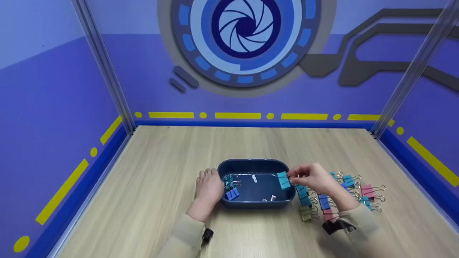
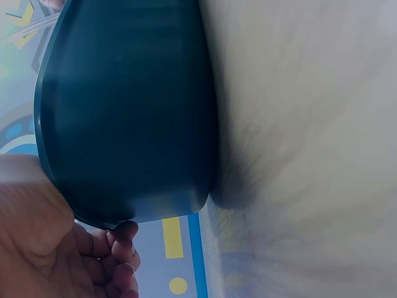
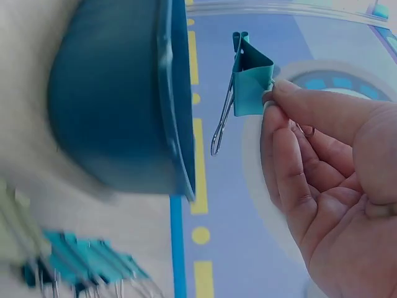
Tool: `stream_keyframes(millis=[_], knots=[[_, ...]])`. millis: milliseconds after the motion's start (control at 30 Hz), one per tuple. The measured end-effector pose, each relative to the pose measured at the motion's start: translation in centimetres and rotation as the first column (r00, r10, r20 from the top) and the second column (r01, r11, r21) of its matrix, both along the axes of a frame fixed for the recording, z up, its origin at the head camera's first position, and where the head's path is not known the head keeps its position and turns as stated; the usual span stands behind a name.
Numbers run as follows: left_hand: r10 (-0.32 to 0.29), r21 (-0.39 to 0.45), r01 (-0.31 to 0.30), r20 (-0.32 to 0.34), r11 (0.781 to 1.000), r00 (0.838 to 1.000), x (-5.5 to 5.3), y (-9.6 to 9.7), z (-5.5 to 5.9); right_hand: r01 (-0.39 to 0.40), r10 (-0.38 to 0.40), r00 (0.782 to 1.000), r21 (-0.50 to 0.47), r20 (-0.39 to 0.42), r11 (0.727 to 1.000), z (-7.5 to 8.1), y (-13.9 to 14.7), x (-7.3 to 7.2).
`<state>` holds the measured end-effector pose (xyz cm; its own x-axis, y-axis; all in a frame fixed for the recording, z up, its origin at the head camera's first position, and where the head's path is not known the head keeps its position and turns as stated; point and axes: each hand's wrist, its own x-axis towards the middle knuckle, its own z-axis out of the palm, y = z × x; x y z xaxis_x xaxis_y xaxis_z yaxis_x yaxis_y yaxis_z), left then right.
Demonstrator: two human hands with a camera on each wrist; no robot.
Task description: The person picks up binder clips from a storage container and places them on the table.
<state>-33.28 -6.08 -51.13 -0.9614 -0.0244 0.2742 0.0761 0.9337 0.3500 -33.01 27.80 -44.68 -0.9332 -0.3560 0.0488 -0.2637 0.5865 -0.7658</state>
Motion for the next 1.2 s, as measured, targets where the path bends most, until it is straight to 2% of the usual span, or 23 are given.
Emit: stream_keyframes(millis=[133,367,600,800,967,1200], knots=[[0.002,0.003,-0.002,0.011,1.000,1.000,0.0,0.0,0.0,0.036,-0.036,0.999,0.023,0.007,0.999,0.3,2.1,1.1],[0.008,0.008,-0.008,0.010,1.000,1.000,0.0,0.0,0.0,0.059,-0.059,0.998,-0.014,0.019,0.998,0.3,5.9,3.0],[0.006,0.012,-0.006,0.004,1.000,1.000,0.0,0.0,0.1,0.169,-0.169,0.986,0.067,-0.005,0.983,-0.2,9.7,5.2],[0.006,0.010,-0.006,0.017,1.000,1.000,0.0,0.0,0.2,0.199,-0.202,0.979,0.094,0.023,0.976,-1.1,12.8,6.6],[0.010,0.002,-0.010,0.025,1.000,1.000,0.0,0.0,0.3,0.200,-0.208,0.975,0.088,0.085,0.976,-2.1,15.1,7.2],[0.008,0.008,-0.008,0.031,1.000,0.999,0.0,0.1,0.2,0.128,-0.139,0.976,0.073,0.167,0.989,-3.2,17.7,8.0]])
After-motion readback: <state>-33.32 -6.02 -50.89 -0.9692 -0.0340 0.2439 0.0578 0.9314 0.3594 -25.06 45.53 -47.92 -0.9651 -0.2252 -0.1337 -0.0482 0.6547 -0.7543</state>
